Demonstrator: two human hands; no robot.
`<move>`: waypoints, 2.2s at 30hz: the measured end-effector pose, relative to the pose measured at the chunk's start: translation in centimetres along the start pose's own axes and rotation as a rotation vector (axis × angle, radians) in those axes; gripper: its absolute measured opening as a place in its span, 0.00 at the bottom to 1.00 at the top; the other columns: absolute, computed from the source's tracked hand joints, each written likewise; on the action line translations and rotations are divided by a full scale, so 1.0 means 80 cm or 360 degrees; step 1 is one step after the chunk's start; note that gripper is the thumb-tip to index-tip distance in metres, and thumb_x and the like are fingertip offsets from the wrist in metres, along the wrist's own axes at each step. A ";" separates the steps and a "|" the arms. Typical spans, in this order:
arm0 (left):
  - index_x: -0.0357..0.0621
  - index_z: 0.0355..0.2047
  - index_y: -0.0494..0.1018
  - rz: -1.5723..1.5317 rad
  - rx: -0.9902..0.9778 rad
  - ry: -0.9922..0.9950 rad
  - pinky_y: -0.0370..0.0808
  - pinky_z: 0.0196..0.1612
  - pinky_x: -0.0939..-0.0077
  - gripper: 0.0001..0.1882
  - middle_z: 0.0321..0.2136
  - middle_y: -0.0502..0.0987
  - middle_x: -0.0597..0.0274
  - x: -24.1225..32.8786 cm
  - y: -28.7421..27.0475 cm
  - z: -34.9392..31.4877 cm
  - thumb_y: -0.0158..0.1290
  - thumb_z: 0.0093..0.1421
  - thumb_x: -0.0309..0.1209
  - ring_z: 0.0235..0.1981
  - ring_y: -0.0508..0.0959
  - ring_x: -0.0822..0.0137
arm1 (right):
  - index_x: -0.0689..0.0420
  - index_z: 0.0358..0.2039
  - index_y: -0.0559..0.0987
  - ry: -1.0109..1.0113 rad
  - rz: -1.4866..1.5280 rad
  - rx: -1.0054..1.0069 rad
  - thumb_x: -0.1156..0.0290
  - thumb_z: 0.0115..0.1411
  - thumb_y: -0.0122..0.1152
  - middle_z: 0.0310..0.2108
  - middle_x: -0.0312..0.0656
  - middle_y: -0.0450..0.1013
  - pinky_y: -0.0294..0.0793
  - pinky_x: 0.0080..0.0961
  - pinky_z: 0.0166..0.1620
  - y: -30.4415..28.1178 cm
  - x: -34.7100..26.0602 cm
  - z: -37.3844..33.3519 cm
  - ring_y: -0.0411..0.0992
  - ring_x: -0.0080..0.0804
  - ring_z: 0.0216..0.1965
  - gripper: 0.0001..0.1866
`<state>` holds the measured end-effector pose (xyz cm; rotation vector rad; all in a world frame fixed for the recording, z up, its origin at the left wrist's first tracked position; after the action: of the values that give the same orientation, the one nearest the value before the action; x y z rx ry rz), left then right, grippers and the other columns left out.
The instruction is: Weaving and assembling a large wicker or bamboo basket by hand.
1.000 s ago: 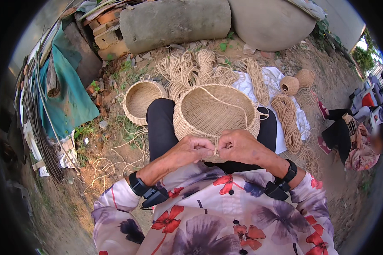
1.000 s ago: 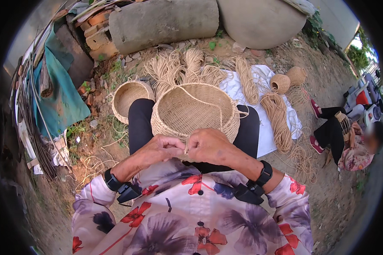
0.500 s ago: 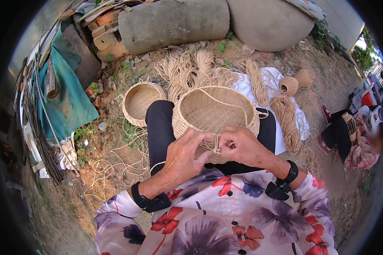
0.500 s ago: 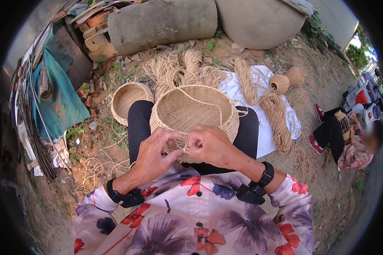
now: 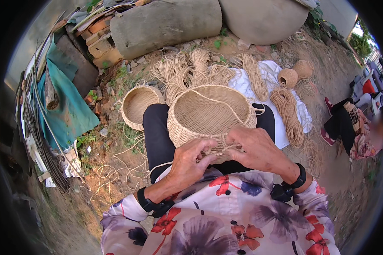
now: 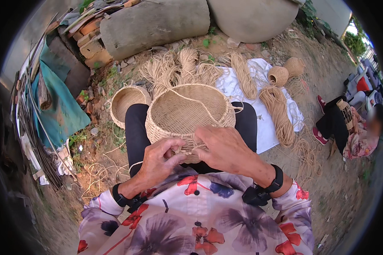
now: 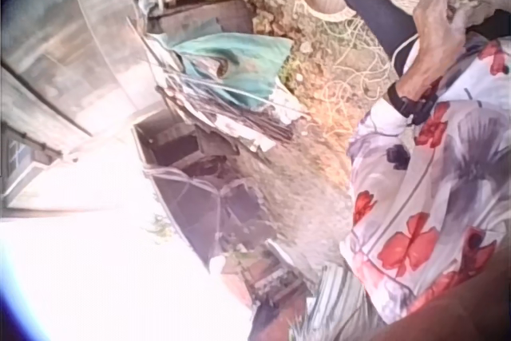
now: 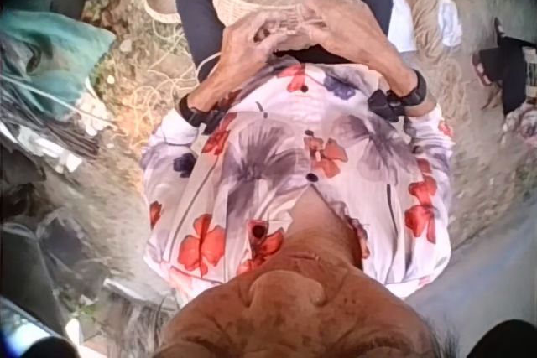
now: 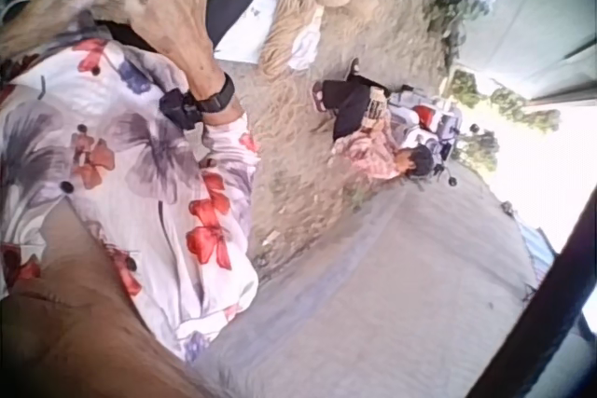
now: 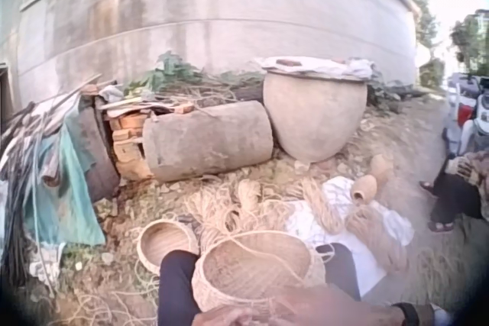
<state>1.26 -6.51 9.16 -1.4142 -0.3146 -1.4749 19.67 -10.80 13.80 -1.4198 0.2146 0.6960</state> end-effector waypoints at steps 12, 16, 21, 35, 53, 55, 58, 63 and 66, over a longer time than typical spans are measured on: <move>0.38 0.35 0.78 0.0040 -0.0066 0.0149 0.74 0.27 0.79 0.10 0.30 0.76 0.60 -0.010 0.006 -0.002 0.62 0.51 0.20 0.24 0.76 0.72 | 0.61 0.25 0.71 -0.0220 0.0315 0.0195 0.72 0.55 0.54 0.22 0.47 0.67 0.66 0.40 0.28 0.042 0.016 0.023 0.69 0.49 0.24 0.06; 0.39 0.32 0.78 -0.0021 0.0018 0.0114 0.73 0.27 0.75 0.10 0.26 0.74 0.60 -0.005 0.006 -0.001 0.65 0.48 0.23 0.26 0.75 0.68 | 0.61 0.24 0.70 -0.0083 0.0432 0.0198 0.73 0.54 0.56 0.21 0.46 0.68 0.66 0.37 0.27 0.022 0.004 0.011 0.69 0.46 0.23 0.06; 0.41 0.32 0.78 0.0213 0.0126 0.0159 0.73 0.28 0.77 0.12 0.25 0.73 0.62 -0.001 0.015 0.000 0.66 0.46 0.25 0.26 0.75 0.69 | 0.60 0.24 0.72 -0.0075 0.0539 0.0139 0.75 0.52 0.59 0.21 0.44 0.69 0.66 0.35 0.26 0.012 -0.009 -0.025 0.70 0.43 0.22 0.05; 0.43 0.30 0.77 0.0450 0.0277 0.0285 0.71 0.30 0.71 0.15 0.23 0.73 0.62 0.007 0.016 0.006 0.69 0.42 0.29 0.26 0.73 0.64 | 0.64 0.37 0.78 -0.0117 0.0434 0.0079 0.79 0.53 0.57 0.31 0.49 0.75 0.74 0.34 0.35 0.042 0.014 -0.036 0.75 0.45 0.32 0.10; 0.47 0.27 0.69 0.0761 0.0476 0.0440 0.66 0.33 0.67 0.17 0.22 0.73 0.63 0.011 0.015 0.013 0.66 0.38 0.30 0.25 0.74 0.58 | 0.59 0.27 0.70 -0.0323 0.0283 0.0210 0.72 0.57 0.57 0.21 0.46 0.70 0.69 0.39 0.27 -0.001 -0.015 0.005 0.72 0.48 0.24 0.06; 0.46 0.27 0.69 0.0778 0.0507 0.0450 0.67 0.33 0.67 0.18 0.22 0.72 0.63 0.006 0.014 0.015 0.66 0.38 0.30 0.25 0.74 0.58 | 0.59 0.26 0.70 -0.0308 0.0364 0.0315 0.73 0.56 0.56 0.20 0.47 0.69 0.68 0.39 0.25 -0.004 -0.013 0.010 0.71 0.48 0.22 0.05; 0.46 0.27 0.68 0.0779 0.0550 0.0461 0.66 0.33 0.66 0.19 0.22 0.72 0.62 0.005 0.012 0.018 0.67 0.37 0.31 0.24 0.73 0.59 | 0.60 0.24 0.70 -0.0161 0.0364 0.0348 0.74 0.55 0.57 0.18 0.48 0.67 0.66 0.37 0.23 -0.017 -0.012 0.006 0.69 0.48 0.20 0.06; 0.46 0.27 0.67 0.0730 0.0543 0.0483 0.66 0.33 0.67 0.20 0.21 0.72 0.63 0.006 0.015 0.018 0.67 0.36 0.31 0.24 0.73 0.59 | 0.63 0.24 0.72 0.0166 0.0526 0.0190 0.73 0.58 0.61 0.16 0.38 0.63 0.61 0.26 0.21 0.013 0.033 -0.032 0.60 0.21 0.18 0.10; 0.46 0.26 0.67 0.0729 0.0513 0.0468 0.66 0.34 0.67 0.20 0.22 0.72 0.63 0.007 0.015 0.018 0.67 0.36 0.31 0.24 0.73 0.60 | 0.64 0.23 0.72 0.0348 0.0695 0.0167 0.70 0.60 0.61 0.15 0.37 0.62 0.59 0.25 0.21 0.045 0.048 -0.039 0.58 0.17 0.19 0.13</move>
<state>3.15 -6.20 9.51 -0.9188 -0.0331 -1.1674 21.50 -12.58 8.27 -1.3591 0.7383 0.8682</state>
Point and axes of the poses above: each hand's wrist, its own z-axis towards the middle knuckle, its own y-axis out of the palm, x = y × z, the point moved 3 cm from there along z, towards the middle knuckle
